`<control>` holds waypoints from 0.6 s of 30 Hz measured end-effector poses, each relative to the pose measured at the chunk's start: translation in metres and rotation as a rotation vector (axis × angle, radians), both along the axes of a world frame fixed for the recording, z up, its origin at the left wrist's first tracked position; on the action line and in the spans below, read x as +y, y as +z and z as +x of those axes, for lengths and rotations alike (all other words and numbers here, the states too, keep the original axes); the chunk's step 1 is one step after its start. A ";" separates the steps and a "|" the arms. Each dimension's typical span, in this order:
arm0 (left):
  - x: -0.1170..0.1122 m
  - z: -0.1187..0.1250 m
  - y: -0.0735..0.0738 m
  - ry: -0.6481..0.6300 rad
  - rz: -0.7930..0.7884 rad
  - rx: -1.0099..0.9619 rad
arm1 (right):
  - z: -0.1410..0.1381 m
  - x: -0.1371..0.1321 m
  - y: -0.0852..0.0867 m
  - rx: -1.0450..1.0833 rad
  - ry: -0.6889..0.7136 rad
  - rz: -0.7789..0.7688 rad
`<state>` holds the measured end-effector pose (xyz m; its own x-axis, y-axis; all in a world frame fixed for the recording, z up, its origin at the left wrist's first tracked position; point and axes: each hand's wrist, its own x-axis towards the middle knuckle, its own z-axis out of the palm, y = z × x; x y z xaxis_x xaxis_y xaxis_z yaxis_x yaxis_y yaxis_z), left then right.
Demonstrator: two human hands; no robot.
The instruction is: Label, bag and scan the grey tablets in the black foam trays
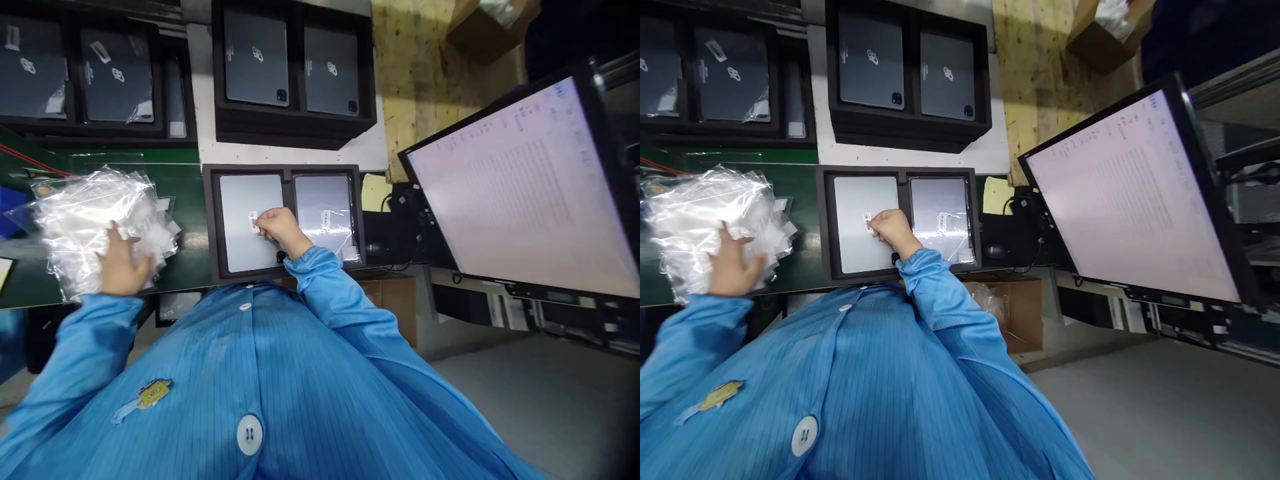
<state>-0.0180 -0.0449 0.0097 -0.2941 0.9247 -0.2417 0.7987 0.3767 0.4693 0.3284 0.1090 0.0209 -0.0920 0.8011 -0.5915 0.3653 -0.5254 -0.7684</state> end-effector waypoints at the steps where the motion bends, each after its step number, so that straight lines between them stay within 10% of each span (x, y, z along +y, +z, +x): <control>1: -0.001 0.008 -0.010 -0.014 -0.056 0.046 | 0.000 -0.002 0.000 0.013 -0.010 0.013; 4: 0.004 0.024 -0.025 -0.032 -0.186 0.142 | 0.004 -0.010 0.002 0.065 -0.044 0.073; 8: 0.038 0.040 0.000 -0.017 0.012 0.096 | 0.028 -0.026 0.011 0.107 -0.136 0.163; 13: 0.103 0.137 0.030 -0.698 0.190 -0.194 | 0.067 -0.036 0.014 0.078 -0.246 0.175; 18: 0.146 0.225 0.020 -0.999 0.175 -0.319 | 0.090 -0.033 0.015 0.014 -0.358 0.204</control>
